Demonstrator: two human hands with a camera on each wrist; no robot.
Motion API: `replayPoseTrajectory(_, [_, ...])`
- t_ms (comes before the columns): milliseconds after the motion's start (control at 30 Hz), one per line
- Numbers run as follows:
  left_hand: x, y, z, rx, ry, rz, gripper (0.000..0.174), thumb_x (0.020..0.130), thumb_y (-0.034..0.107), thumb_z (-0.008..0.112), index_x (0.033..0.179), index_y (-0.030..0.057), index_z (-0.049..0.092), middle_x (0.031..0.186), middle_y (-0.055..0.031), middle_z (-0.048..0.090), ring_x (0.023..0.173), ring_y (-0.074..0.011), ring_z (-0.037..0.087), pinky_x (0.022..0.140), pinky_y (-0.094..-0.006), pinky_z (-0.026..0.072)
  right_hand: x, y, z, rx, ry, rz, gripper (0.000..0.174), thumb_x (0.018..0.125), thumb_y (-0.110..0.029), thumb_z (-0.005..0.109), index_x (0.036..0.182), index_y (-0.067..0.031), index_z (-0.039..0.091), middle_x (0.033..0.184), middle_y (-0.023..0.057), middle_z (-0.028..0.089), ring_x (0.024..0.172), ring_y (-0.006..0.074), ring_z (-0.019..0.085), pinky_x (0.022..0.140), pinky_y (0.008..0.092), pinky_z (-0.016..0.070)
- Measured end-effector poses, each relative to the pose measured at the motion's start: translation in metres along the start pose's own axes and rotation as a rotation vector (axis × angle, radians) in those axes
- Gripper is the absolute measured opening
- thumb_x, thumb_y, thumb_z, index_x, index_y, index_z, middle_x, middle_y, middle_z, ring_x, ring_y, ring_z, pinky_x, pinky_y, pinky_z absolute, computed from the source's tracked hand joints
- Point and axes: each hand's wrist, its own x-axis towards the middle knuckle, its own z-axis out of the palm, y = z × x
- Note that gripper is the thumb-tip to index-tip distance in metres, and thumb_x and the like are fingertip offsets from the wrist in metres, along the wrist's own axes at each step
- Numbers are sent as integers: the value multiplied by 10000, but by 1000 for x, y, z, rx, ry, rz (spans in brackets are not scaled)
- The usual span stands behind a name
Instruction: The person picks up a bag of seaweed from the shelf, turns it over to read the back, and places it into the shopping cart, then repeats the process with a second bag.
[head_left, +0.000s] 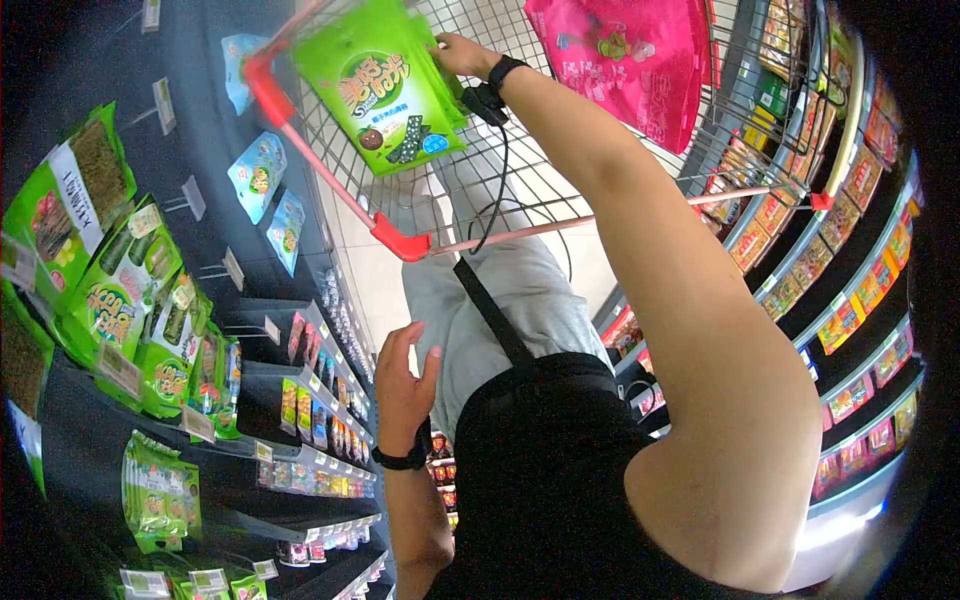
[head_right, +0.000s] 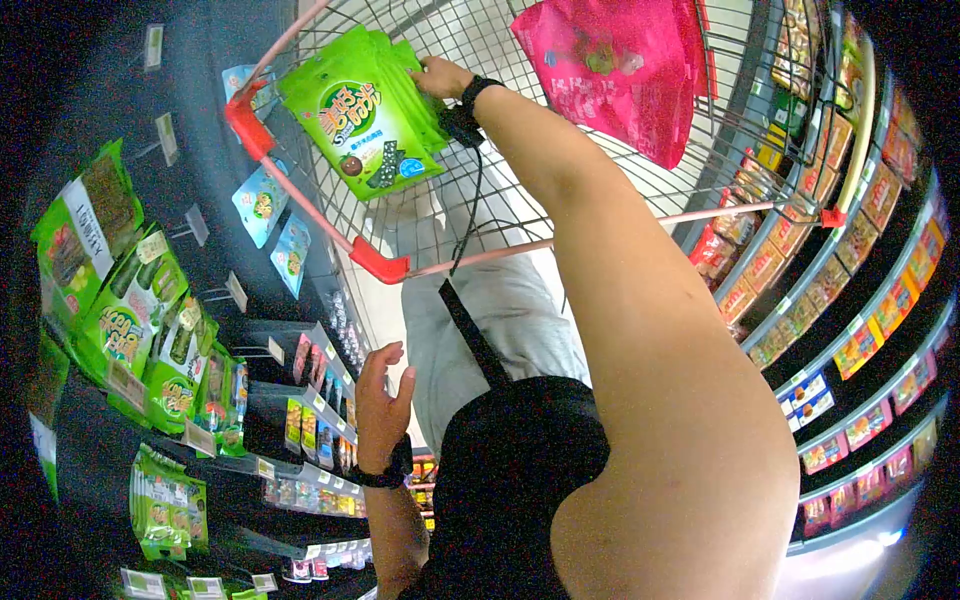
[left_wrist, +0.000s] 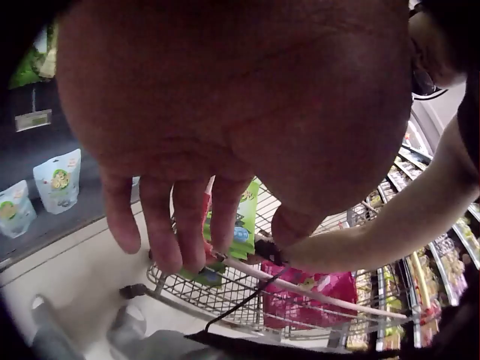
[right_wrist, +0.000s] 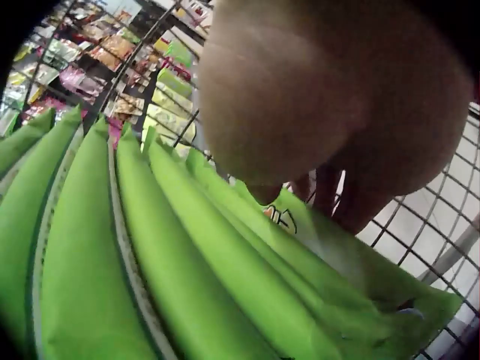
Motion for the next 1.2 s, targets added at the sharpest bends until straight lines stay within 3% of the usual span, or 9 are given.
replayPoseTrajectory(100, [-9, 3, -7, 8, 21, 15, 327, 855, 118, 645, 1149, -10, 579, 1052, -183, 614, 993, -329, 607, 884, -393, 476, 1, 25, -3, 203, 7, 31, 499, 989, -375, 465, 1309, 2, 535, 1286, 168, 585, 1186, 265, 544, 1026, 383, 402])
replayPoseTrajectory(333, [-34, 0, -20, 11, 117, 96, 331, 859, 133, 650, 1152, -4, 583, 1050, -185, 618, 1000, -343, 603, 878, -396, 474, -92, -43, -9, 353, -228, 252, 755, 972, -628, 329, 1457, -52, 373, 1512, 103, 360, 1382, 232, 326, 1135, 387, 236])
replayPoseTrajectory(400, [-47, -6, -22, 5, 147, 117, 337, 858, 147, 653, 1153, -1, 583, 1052, -183, 619, 1001, -344, 602, 876, -399, 472, -103, -54, -3, 384, -282, 205, 757, 948, -674, 323, 1447, -111, 407, 1463, 35, 421, 1320, 205, 383, 1105, 372, 265])
replayPoseTrajectory(500, [-63, -21, -26, -8, 196, 162, 347, 860, 172, 655, 1155, 6, 581, 1056, -175, 622, 1002, -339, 603, 875, -402, 470, -116, -65, 10, 485, -143, 201, 808, 908, -696, 409, 1419, -73, 453, 1438, 75, 472, 1299, 246, 419, 1072, 358, 289])
replayPoseTrajectory(600, [-82, -42, -32, 0, 242, 223, 351, 863, 171, 657, 1163, 7, 578, 1057, -171, 624, 1001, -325, 608, 881, -394, 471, -156, -107, 21, 292, 19, 74, 857, 905, -687, 432, 1420, -1, 429, 1433, 120, 472, 1317, 253, 412, 1106, 335, 269])
replayPoseTrajectory(733, [-112, -77, -49, -30, 333, 260, 342, 862, 143, 667, 1166, 10, 582, 1044, -163, 634, 980, -295, 620, 873, -371, 486, -129, -68, 20, -203, 377, 13, 838, 882, -605, 531, 1337, 97, 469, 1334, 316, 506, 1265, 365, 500, 1052, 400, 388])
replayPoseTrajectory(800, [-126, -101, -59, -52, 413, 267, 339, 861, 143, 671, 1164, 16, 585, 1041, -156, 640, 969, -287, 623, 863, -368, 490, -154, -89, 26, -350, 465, 33, 764, 904, -515, 539, 1329, 116, 465, 1380, 298, 472, 1328, 346, 431, 1098, 392, 332])
replayPoseTrajectory(933, [-153, -143, -85, -228, 561, 282, 312, 865, 151, 670, 1139, 19, 601, 1023, -146, 651, 953, -273, 638, 839, -366, 498, -175, -94, 43, -417, 556, -155, 646, 831, -389, 659, 1240, 98, 546, 1236, 314, 573, 1180, 391, 555, 1018, 415, 419])
replayPoseTrajectory(1200, [-176, -221, -140, -716, 952, 477, 204, 915, 100, 633, 1110, 43, 616, 910, -23, 649, 817, -81, 589, 746, -238, 472, -234, -89, 105, -316, 375, -132, 463, 851, -261, 631, 1178, 65, 607, 1108, 210, 671, 1030, 266, 634, 904, 360, 468])
